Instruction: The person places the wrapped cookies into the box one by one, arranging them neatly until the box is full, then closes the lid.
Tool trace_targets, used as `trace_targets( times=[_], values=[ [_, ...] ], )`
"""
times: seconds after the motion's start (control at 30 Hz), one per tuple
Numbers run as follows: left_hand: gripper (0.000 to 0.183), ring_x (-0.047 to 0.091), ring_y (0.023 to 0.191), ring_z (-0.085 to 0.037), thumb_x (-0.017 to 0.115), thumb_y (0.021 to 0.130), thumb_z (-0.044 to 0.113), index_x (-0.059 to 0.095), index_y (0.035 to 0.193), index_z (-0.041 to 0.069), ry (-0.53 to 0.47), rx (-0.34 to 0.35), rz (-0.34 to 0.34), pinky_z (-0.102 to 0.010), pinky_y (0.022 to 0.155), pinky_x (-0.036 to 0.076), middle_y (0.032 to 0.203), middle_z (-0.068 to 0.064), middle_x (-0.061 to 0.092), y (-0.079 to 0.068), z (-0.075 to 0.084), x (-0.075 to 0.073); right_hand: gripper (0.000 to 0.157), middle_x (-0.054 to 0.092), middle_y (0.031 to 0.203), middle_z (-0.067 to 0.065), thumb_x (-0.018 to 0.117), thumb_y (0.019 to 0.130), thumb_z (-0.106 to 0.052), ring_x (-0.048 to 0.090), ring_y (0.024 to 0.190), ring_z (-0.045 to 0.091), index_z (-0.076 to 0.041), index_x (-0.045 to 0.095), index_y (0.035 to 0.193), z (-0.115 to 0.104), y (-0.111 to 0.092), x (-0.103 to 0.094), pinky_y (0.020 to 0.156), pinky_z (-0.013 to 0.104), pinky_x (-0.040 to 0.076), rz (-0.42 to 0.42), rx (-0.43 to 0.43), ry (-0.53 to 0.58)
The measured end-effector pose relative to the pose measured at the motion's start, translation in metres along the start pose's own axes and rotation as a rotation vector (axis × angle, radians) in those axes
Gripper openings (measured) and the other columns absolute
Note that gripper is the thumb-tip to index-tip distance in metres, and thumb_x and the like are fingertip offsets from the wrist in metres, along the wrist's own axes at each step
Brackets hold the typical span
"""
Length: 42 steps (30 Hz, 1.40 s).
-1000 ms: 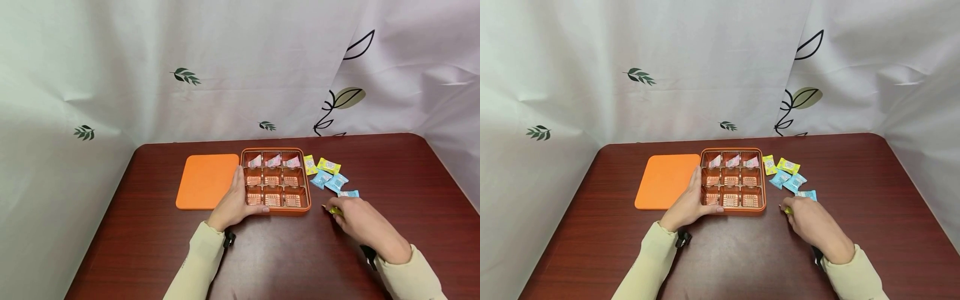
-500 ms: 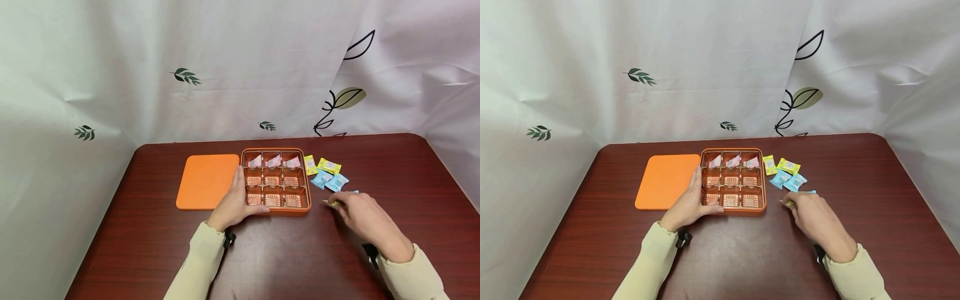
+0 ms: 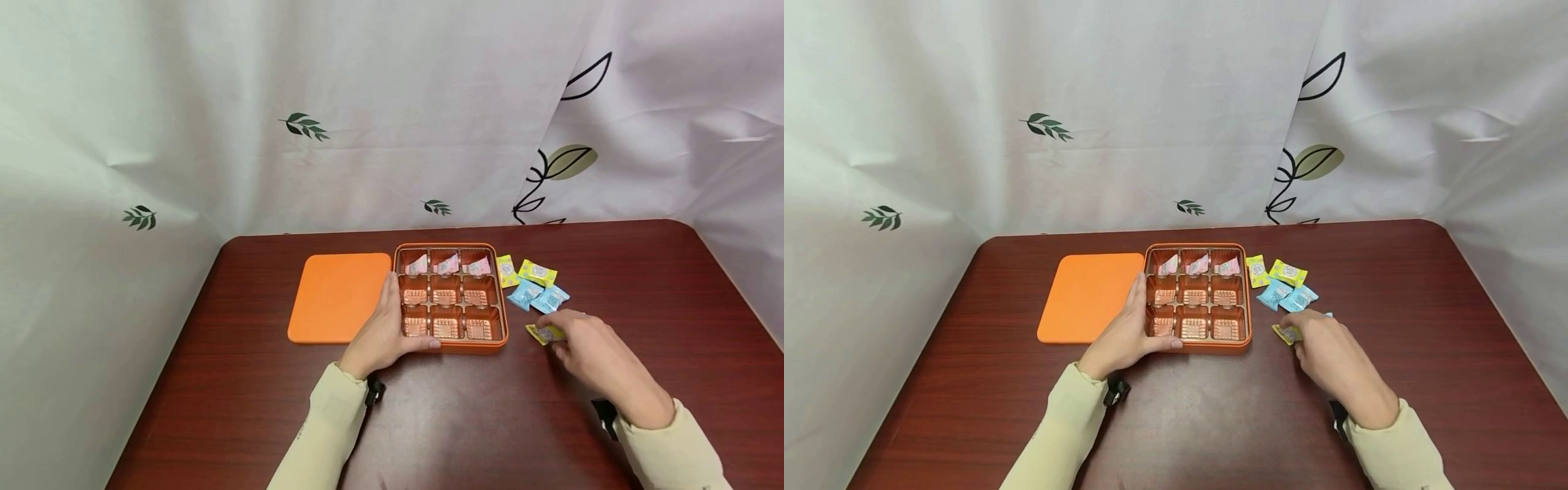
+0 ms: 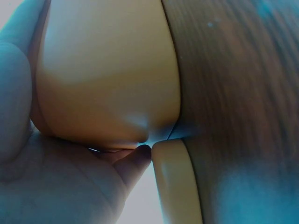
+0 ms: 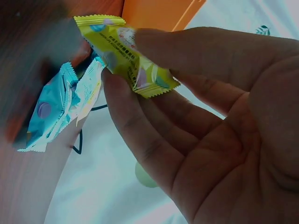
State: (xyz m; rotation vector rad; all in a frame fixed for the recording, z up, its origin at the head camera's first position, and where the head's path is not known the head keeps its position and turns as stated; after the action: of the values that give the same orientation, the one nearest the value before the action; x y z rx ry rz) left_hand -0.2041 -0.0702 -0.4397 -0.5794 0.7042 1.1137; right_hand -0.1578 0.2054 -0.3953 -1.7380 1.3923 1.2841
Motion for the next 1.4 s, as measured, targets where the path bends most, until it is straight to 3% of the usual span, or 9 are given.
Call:
trace_targets(
  times=[0.3,0.6,0.9,1.4],
  values=[
    [0.138,0.000,0.153,-0.021,0.080,0.074,0.064,-0.010,0.160,0.003,-0.005,-0.004,-0.005,-0.040,0.119,0.023,0.168,-0.015,-0.011,0.000,0.000,0.000,0.036,0.060,0.102,0.020,0.081,0.067,0.012,0.061,0.091,0.035,0.007,0.070,0.101,0.003,0.000,0.003,0.075,0.050,0.054,-0.014,0.027,-0.042],
    [0.138,0.000,0.153,-0.021,0.081,0.075,0.063,-0.009,0.160,0.003,-0.005,-0.004,-0.003,-0.041,0.119,0.024,0.168,-0.015,-0.010,0.000,0.000,0.000,0.036,0.059,0.104,0.020,0.083,0.068,0.008,0.059,0.086,0.031,0.007,0.070,0.102,0.006,0.000,0.002,0.068,0.044,0.052,-0.014,0.054,-0.020],
    [0.138,0.000,0.153,-0.021,0.080,0.074,0.064,-0.010,0.160,0.003,0.002,-0.006,-0.006,-0.040,0.119,0.023,0.167,-0.016,-0.010,-0.001,0.000,0.000,0.037,0.061,0.103,0.016,0.082,0.068,0.008,0.055,0.073,0.022,0.003,0.071,0.102,0.003,-0.001,-0.008,0.065,0.042,0.048,0.109,0.002,-0.021],
    [0.139,-0.001,0.153,-0.020,0.079,0.073,0.067,-0.010,0.160,0.003,-0.005,-0.007,-0.007,-0.040,0.120,0.022,0.167,-0.015,-0.011,-0.001,-0.001,0.001,0.034,0.064,0.108,0.016,0.079,0.069,0.008,0.052,0.069,0.018,0.002,0.073,0.102,0.004,0.002,-0.010,0.063,0.038,0.045,0.145,0.029,-0.008]
  ],
)
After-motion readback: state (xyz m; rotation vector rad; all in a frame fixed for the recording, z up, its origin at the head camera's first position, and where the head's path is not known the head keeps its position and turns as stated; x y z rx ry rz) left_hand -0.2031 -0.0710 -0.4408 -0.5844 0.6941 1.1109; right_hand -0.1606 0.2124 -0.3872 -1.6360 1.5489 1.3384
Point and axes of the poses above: each hand's wrist, its own y-axis towards the middle knuckle, its own x-axis out of the palm, z = x × y, the point moved 8 cm from there along y, towards the middle knuckle
